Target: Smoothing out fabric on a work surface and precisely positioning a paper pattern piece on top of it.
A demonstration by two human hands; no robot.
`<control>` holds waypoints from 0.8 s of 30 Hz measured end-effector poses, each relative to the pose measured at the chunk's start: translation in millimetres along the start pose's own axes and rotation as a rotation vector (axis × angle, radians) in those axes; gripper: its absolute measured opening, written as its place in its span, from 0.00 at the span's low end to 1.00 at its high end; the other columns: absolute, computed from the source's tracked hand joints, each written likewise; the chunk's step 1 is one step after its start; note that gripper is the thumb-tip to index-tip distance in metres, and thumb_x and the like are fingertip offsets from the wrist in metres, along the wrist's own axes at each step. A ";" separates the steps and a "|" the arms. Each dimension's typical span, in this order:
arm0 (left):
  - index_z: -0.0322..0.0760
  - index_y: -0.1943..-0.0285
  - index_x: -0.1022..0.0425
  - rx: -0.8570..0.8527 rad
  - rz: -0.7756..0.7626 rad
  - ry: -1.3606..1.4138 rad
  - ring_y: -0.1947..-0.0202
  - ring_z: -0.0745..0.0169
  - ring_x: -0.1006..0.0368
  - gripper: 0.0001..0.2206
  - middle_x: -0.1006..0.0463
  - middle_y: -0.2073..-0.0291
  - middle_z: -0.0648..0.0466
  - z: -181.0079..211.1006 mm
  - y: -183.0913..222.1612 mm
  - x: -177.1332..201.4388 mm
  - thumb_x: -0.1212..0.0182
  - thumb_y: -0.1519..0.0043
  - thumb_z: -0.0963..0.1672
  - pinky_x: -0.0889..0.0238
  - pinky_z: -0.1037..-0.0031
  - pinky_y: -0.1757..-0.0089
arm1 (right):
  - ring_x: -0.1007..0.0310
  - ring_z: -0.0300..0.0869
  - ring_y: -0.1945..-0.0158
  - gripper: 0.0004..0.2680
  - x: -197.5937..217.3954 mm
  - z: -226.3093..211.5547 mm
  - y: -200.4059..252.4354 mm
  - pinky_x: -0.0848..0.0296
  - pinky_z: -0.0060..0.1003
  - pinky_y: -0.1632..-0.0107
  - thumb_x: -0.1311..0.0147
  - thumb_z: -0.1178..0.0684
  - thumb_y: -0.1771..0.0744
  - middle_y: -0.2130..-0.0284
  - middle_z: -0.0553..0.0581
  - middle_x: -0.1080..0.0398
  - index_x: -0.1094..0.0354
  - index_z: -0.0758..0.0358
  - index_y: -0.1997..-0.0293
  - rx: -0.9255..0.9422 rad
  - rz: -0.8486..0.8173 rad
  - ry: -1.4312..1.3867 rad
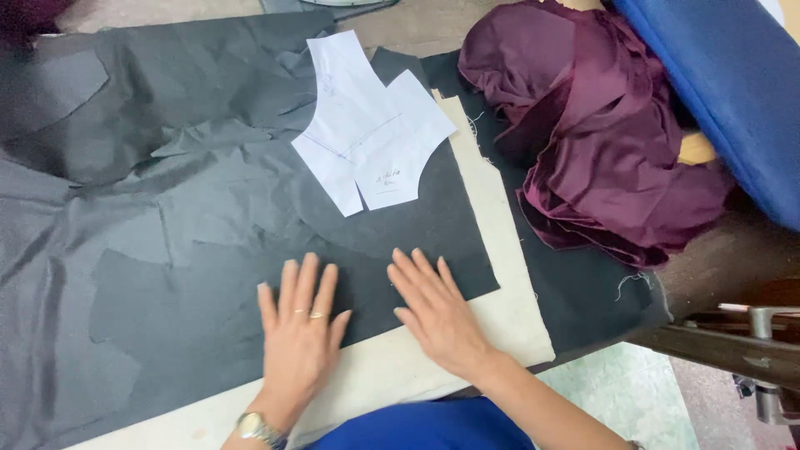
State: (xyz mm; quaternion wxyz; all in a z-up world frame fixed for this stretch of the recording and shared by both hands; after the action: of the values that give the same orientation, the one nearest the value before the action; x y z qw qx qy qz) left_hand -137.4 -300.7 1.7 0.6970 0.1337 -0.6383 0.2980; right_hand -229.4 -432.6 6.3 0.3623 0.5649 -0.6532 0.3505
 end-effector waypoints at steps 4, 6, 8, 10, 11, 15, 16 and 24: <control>0.46 0.26 0.52 0.058 -0.076 -0.071 0.27 0.43 0.59 0.33 0.56 0.26 0.49 -17.5 15.8 -11.8 0.56 0.40 0.56 0.61 0.39 0.40 | 0.60 0.53 0.27 0.22 -11.7 -7.0 9.3 0.60 0.55 0.31 0.55 0.48 0.31 0.30 0.57 0.57 0.56 0.63 0.30 0.067 -0.063 0.113; 0.50 0.24 0.57 0.021 -0.104 -0.111 0.27 0.47 0.63 0.34 0.58 0.25 0.52 -15.5 18.3 -19.1 0.62 0.39 0.58 0.66 0.40 0.38 | 0.62 0.52 0.27 0.24 -15.6 -0.7 14.6 0.60 0.55 0.31 0.56 0.45 0.31 0.30 0.58 0.58 0.58 0.64 0.29 0.077 -0.097 0.172; 0.48 0.25 0.55 0.016 -0.083 -0.074 0.27 0.45 0.61 0.33 0.57 0.26 0.51 -9.9 13.6 -13.9 0.59 0.39 0.57 0.64 0.38 0.39 | 0.60 0.54 0.28 0.21 -3.7 14.2 19.5 0.61 0.56 0.31 0.56 0.49 0.31 0.30 0.59 0.56 0.54 0.64 0.31 0.022 -0.052 0.030; 0.47 0.26 0.53 0.010 -0.065 -0.037 0.27 0.43 0.59 0.33 0.56 0.26 0.50 -4.1 3.2 -7.6 0.55 0.40 0.56 0.62 0.37 0.40 | 0.59 0.56 0.28 0.19 13.3 32.8 24.9 0.62 0.56 0.30 0.56 0.53 0.32 0.31 0.60 0.54 0.50 0.65 0.32 -0.035 -0.007 -0.115; 0.44 0.28 0.48 -0.026 -0.022 0.052 0.29 0.44 0.54 0.30 0.50 0.28 0.50 2.3 -4.7 -1.1 0.51 0.39 0.53 0.58 0.39 0.40 | 0.48 0.51 0.34 0.15 33.6 54.8 30.1 0.52 0.49 0.33 0.56 0.55 0.32 0.37 0.58 0.44 0.42 0.63 0.38 -0.188 0.146 -0.218; 0.35 0.46 0.30 -0.077 -0.015 0.356 0.60 0.44 0.32 0.16 0.29 0.55 0.46 24.3 -43.5 -3.5 0.41 0.41 0.45 0.38 0.58 0.59 | 0.26 0.36 0.62 0.06 60.6 145.6 78.5 0.24 0.30 0.55 0.52 0.58 0.33 0.65 0.53 0.27 0.30 0.61 0.55 -0.769 0.543 -0.541; 0.35 0.46 0.30 -0.081 -0.024 0.358 0.60 0.44 0.32 0.16 0.29 0.55 0.46 34.5 -53.7 -10.3 0.41 0.41 0.45 0.38 0.58 0.59 | 0.26 0.36 0.62 0.06 62.4 152.3 81.6 0.24 0.30 0.55 0.52 0.58 0.33 0.65 0.53 0.27 0.30 0.61 0.55 -0.779 0.544 -0.543; 0.46 0.45 0.31 0.034 -0.708 0.585 0.73 0.50 0.21 0.13 0.21 0.76 0.51 127.5 -107.0 -80.1 0.46 0.39 0.46 0.30 0.68 0.71 | 0.40 0.39 0.91 0.06 49.2 163.6 89.1 0.35 0.31 0.82 0.54 0.61 0.33 0.86 0.60 0.33 0.29 0.67 0.58 -0.912 0.418 -0.838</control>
State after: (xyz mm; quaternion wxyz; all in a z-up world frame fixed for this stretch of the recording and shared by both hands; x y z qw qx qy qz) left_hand -178.5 -476.7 -36.1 0.9045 0.2655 -0.3249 0.0771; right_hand -335.3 -588.0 -35.7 0.2045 0.3044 -0.9184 -0.1483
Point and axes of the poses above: each hand's wrist, its own y-axis away from the middle knuckle, its own x-axis out of the back of the hand, z = x × y, the point moved 8 cm from there along -y, towards the middle knuckle
